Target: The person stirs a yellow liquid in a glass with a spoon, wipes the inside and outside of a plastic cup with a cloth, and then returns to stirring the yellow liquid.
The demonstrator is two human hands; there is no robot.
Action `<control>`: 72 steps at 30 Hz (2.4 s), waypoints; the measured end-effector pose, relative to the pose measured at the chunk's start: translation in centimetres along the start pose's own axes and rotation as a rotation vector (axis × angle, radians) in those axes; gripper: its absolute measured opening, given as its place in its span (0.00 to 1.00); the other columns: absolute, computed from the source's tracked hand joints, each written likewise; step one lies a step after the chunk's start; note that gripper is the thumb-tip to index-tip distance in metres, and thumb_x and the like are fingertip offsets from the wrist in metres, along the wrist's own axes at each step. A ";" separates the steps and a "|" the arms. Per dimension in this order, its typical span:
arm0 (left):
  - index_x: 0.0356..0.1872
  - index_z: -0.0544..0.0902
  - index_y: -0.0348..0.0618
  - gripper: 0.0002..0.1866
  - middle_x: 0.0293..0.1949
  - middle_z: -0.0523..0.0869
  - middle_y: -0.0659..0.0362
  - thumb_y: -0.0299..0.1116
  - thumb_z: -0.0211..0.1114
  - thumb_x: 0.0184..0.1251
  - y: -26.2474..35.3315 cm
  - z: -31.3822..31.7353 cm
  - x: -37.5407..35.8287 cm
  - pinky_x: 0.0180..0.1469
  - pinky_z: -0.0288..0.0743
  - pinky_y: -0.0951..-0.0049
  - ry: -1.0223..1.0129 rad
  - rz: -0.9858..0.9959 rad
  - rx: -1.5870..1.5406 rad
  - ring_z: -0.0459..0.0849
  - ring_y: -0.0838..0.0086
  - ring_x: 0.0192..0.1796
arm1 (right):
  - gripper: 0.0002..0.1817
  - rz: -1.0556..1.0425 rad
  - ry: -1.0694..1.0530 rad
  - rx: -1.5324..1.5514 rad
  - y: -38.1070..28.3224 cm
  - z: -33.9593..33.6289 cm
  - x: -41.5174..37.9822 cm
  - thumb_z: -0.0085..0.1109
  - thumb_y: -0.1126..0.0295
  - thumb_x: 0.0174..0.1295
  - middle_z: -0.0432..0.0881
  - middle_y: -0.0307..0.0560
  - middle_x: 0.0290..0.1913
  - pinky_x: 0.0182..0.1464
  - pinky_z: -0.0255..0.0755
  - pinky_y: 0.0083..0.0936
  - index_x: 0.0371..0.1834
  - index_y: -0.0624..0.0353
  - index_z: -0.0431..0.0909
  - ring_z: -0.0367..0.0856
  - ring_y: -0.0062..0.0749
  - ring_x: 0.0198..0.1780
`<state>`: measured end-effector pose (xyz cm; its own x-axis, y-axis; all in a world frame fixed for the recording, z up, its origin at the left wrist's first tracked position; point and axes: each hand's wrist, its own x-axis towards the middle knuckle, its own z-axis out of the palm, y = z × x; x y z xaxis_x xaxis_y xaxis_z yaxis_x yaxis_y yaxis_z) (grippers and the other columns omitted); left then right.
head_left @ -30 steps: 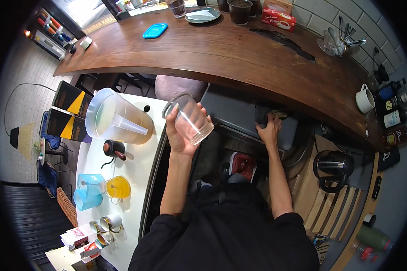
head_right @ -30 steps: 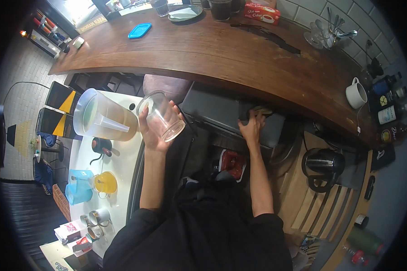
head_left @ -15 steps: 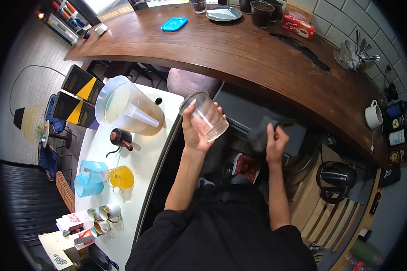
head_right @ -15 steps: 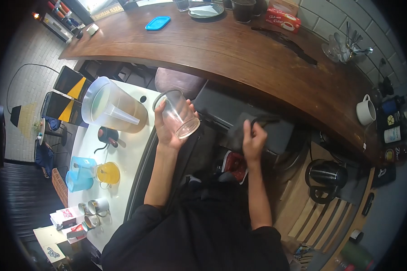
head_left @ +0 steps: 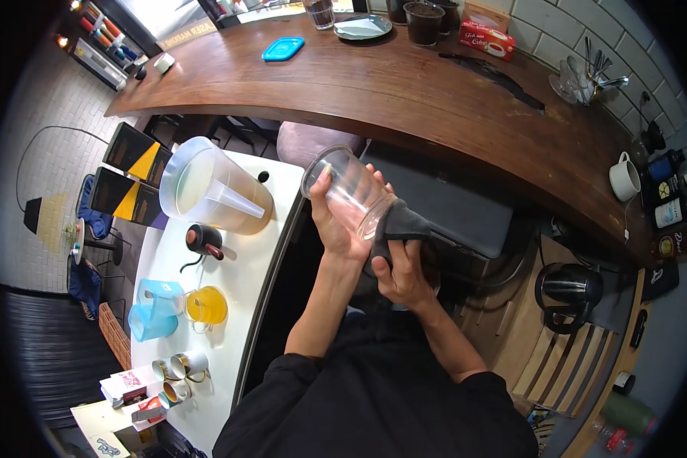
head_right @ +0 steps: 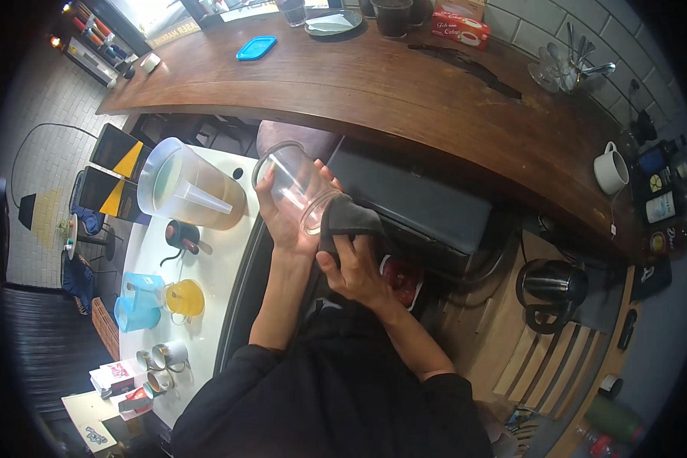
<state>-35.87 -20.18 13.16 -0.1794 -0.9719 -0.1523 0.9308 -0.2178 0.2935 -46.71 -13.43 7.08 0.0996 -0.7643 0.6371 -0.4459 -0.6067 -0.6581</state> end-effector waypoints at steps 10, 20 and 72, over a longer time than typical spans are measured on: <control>0.54 0.77 0.28 0.38 0.45 0.85 0.46 0.59 0.70 0.60 0.7 0.8 -1.1 0.55 0.84 0.55 -0.038 0.032 -0.064 0.87 0.59 0.48 | 0.26 -0.148 -0.037 -0.134 -1.2 -0.4 -1.2 0.61 0.61 0.68 0.76 0.69 0.64 0.73 0.63 0.55 0.62 0.70 0.79 0.73 0.63 0.68; 0.52 0.81 0.36 0.31 0.46 0.86 0.51 0.56 0.68 0.64 0.7 1.0 -1.6 0.57 0.83 0.55 -0.042 0.044 -0.033 0.87 0.62 0.49 | 0.27 -0.149 -0.042 -0.053 -1.3 -1.0 -0.6 0.51 0.55 0.75 0.78 0.70 0.59 0.67 0.64 0.54 0.57 0.73 0.80 0.76 0.65 0.60; 0.67 0.67 0.35 0.49 0.58 0.81 0.44 0.36 0.87 0.44 2.3 -5.1 -3.0 0.66 0.76 0.55 -0.497 0.985 1.221 0.83 0.57 0.60 | 0.13 0.434 0.225 -0.377 21.2 -9.5 -1.3 0.56 0.70 0.74 0.82 0.64 0.35 0.45 0.74 0.40 0.38 0.72 0.78 0.83 0.55 0.38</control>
<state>-31.58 -17.36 9.49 -0.0096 -0.6490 0.7607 -0.0021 0.7608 0.6490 -64.73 -23.22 -3.96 -0.3334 -0.8345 0.4387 -0.6916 -0.0997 -0.7153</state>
